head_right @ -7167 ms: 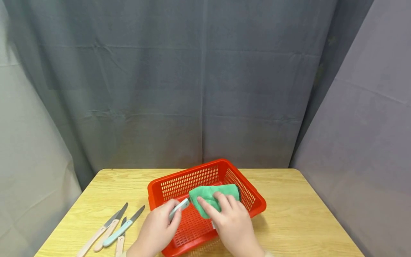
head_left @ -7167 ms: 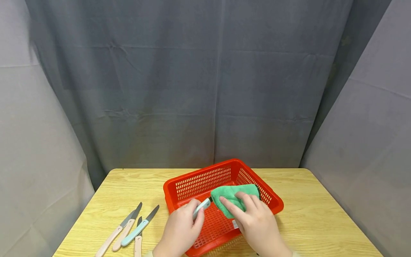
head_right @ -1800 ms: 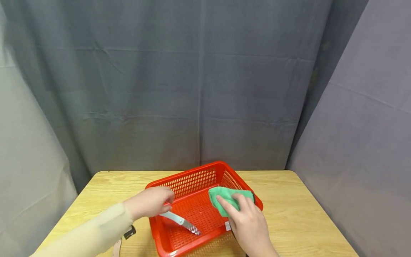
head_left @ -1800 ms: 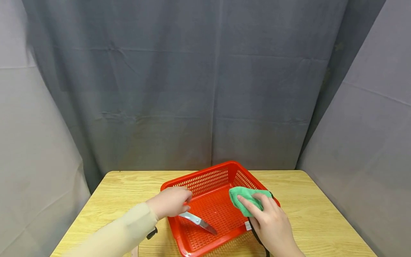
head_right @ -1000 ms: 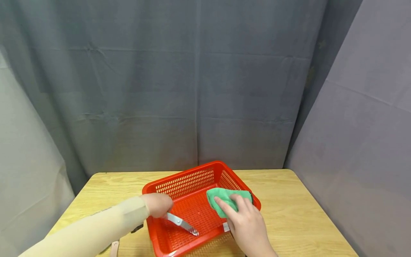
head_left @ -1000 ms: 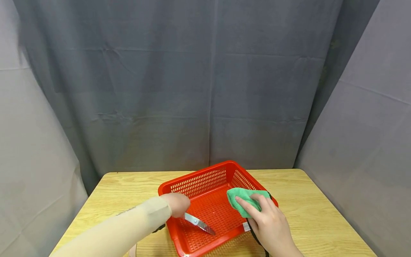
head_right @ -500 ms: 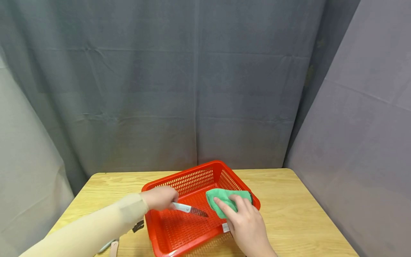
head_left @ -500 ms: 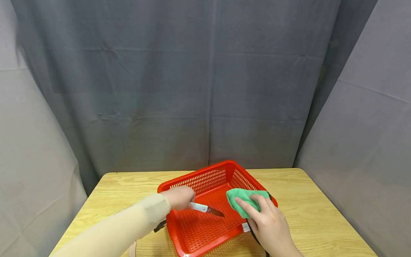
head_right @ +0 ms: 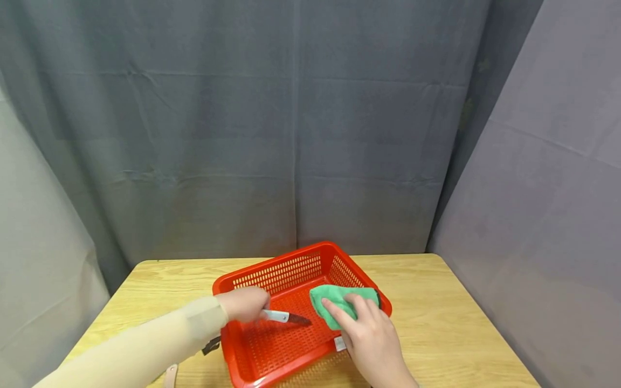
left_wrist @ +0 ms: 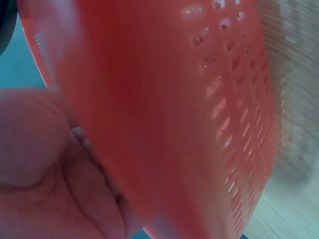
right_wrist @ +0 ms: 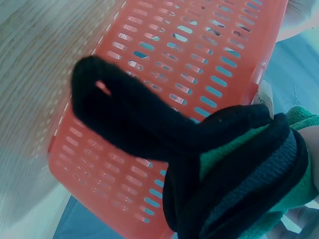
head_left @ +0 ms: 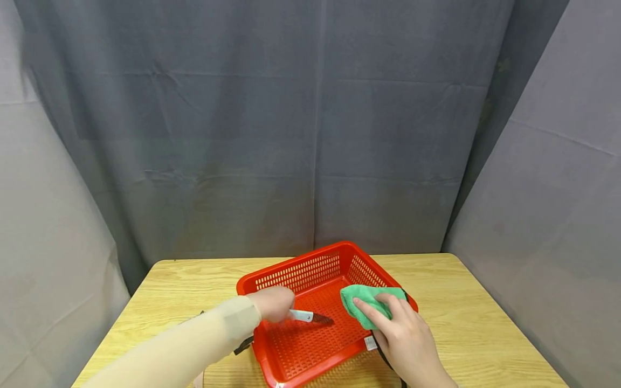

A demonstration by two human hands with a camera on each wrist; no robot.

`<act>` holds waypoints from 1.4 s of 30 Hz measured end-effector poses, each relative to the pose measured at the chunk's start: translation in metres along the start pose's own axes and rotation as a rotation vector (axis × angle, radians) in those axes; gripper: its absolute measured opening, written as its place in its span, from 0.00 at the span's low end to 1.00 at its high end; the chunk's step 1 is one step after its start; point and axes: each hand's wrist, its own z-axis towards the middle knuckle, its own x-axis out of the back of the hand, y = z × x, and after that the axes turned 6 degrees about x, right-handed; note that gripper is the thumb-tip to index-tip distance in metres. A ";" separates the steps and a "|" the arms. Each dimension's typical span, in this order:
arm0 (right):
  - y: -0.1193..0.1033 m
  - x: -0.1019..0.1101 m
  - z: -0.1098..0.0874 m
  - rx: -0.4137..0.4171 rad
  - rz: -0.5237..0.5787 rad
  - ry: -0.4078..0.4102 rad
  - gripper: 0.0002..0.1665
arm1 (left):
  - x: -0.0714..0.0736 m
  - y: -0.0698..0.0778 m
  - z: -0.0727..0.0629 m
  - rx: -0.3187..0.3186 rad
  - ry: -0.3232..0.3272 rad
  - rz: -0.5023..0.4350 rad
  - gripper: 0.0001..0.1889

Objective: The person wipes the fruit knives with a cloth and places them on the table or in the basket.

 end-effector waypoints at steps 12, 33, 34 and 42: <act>0.001 -0.001 0.003 0.021 0.001 -0.014 0.50 | 0.001 0.000 -0.004 0.019 -0.017 0.041 0.16; 0.005 0.003 0.001 -0.026 -0.003 0.001 0.50 | 0.025 -0.031 -0.045 -0.154 0.500 -0.003 0.12; 0.007 0.004 0.001 -0.036 -0.003 0.006 0.50 | 0.025 -0.032 -0.049 -0.160 0.510 -0.027 0.12; 0.017 0.012 0.000 -0.089 -0.013 0.032 0.50 | 0.011 -0.051 -0.082 -0.111 0.562 -0.196 0.10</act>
